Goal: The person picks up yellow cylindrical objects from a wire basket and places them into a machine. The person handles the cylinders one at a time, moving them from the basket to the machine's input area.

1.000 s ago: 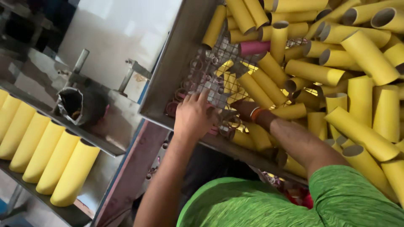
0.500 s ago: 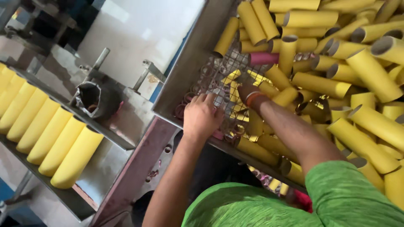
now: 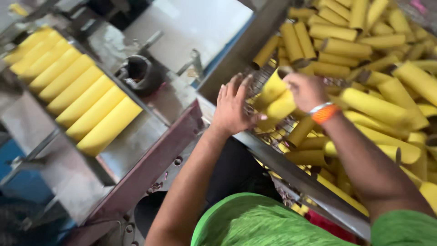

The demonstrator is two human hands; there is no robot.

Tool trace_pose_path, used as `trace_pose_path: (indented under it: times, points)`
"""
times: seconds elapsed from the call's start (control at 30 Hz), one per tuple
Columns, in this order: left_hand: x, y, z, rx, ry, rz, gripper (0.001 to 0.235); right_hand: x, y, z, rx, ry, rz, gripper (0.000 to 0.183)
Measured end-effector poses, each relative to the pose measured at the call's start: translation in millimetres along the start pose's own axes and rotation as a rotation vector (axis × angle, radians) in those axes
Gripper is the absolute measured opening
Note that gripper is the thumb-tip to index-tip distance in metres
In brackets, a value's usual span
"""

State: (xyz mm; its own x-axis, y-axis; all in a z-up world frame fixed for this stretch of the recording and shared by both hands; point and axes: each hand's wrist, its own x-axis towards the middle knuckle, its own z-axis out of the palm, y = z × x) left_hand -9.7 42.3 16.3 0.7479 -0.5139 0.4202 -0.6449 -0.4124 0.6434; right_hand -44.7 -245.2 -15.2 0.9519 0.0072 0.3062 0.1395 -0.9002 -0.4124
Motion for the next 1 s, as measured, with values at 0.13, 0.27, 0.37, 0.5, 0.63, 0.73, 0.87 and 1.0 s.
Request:
trace_pose_path:
  times: [0.13, 0.27, 0.37, 0.5, 0.63, 0.73, 0.87, 1.0]
  points:
    - [-9, 14, -73, 0.12, 0.16, 0.109, 0.129, 37, -100, -69, 0.353, 0.167, -0.139, 0.013]
    - [-35, 15, -139, 0.406, 0.179, 0.014, 0.126, 79, -189, -25, 0.855, 0.044, -0.225, 0.028]
    - [-61, -7, -171, 0.543, 0.197, -0.139, 0.124, 97, -247, 55, 0.826, -0.067, -0.252, 0.03]
    - [-114, -49, -190, 0.663, 0.129, -0.388, 0.129, 85, -312, 151, 0.765, -0.024, -0.32, 0.03]
    - [-162, -86, -191, 0.721, 0.061, -0.536, 0.122, 79, -326, 182, 0.438, 0.013, -0.383, 0.021]
    - [-167, -103, -192, 0.737, -0.006, -0.531, 0.11, 94, -296, 163, 0.357, 0.086, -0.513, 0.008]
    - [-158, -103, -198, 0.79, -0.098, -0.552, 0.112, 94, -197, 112, 0.307, 0.033, -0.481, 0.013]
    - [-119, -80, -164, 0.647, 0.018, -0.359, 0.11, 59, -51, 91, 0.274, -0.007, -0.107, 0.015]
